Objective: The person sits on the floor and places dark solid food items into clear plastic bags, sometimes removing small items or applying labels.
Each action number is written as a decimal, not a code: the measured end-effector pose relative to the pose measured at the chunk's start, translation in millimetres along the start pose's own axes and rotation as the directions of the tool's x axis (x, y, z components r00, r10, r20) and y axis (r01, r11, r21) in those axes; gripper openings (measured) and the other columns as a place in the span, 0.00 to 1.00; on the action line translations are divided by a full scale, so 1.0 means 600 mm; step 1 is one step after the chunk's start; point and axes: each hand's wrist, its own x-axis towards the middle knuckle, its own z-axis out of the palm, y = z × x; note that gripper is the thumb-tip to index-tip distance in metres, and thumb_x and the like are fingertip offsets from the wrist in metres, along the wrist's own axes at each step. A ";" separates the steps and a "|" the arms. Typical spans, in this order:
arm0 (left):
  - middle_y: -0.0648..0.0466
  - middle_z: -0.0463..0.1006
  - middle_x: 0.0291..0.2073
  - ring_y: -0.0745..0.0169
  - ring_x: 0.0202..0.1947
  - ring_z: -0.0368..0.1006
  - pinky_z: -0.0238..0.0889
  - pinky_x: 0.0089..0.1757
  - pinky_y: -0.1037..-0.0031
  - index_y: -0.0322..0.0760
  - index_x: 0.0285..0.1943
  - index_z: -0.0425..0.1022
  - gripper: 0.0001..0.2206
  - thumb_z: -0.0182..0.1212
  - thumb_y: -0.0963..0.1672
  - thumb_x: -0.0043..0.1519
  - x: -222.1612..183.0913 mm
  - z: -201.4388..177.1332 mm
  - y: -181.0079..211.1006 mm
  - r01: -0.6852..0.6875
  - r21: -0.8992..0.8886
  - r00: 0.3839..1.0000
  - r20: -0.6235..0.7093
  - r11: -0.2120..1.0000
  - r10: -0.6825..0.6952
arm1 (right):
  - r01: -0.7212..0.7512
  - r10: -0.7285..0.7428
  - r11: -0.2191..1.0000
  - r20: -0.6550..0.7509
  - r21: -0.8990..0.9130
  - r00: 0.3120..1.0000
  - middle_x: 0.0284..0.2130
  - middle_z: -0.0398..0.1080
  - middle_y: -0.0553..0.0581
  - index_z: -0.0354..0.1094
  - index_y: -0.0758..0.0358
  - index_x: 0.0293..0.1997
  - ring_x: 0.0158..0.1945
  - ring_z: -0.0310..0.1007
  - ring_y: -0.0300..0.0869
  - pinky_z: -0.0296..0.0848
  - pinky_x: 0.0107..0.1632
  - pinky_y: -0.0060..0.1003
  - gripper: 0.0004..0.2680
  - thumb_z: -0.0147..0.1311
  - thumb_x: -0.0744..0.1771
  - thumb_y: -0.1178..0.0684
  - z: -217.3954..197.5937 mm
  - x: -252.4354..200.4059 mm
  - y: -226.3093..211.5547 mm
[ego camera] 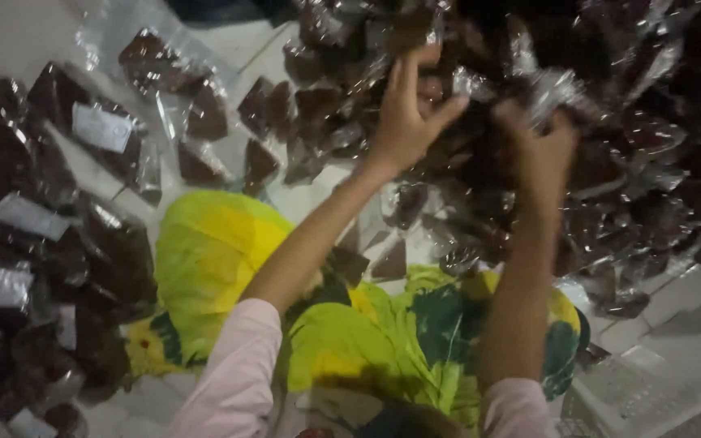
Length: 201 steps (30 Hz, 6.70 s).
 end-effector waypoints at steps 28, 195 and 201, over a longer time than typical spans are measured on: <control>0.43 0.75 0.57 0.45 0.60 0.72 0.68 0.54 0.53 0.39 0.67 0.67 0.20 0.56 0.43 0.65 -0.044 -0.100 -0.078 -0.075 0.462 0.977 0.211 0.884 -0.027 | 0.360 -0.821 -0.184 0.345 -0.915 0.456 0.56 0.68 0.34 0.69 0.35 0.47 0.27 0.70 0.34 0.72 0.25 0.26 0.10 0.57 0.64 0.52 0.239 -0.022 0.027; 0.45 0.77 0.45 0.43 0.53 0.75 0.63 0.55 0.51 0.35 0.54 0.72 0.21 0.68 0.52 0.61 -0.291 -0.232 -0.104 0.286 0.838 0.857 -0.007 0.465 -0.514 | 0.781 -0.426 0.476 0.671 -0.404 0.607 0.41 0.62 0.56 0.67 0.59 0.40 0.38 0.72 0.54 0.73 0.40 0.48 0.08 0.63 0.62 0.56 0.218 -0.341 0.084; 0.47 0.76 0.47 0.42 0.53 0.74 0.64 0.52 0.50 0.36 0.54 0.72 0.18 0.67 0.49 0.60 -0.290 -0.228 -0.088 0.234 0.838 0.868 0.048 0.492 -0.495 | 0.226 0.002 0.905 0.534 -0.361 0.845 0.50 0.65 0.66 0.65 0.63 0.51 0.58 0.67 0.62 0.68 0.61 0.56 0.12 0.59 0.65 0.53 0.077 -0.442 0.098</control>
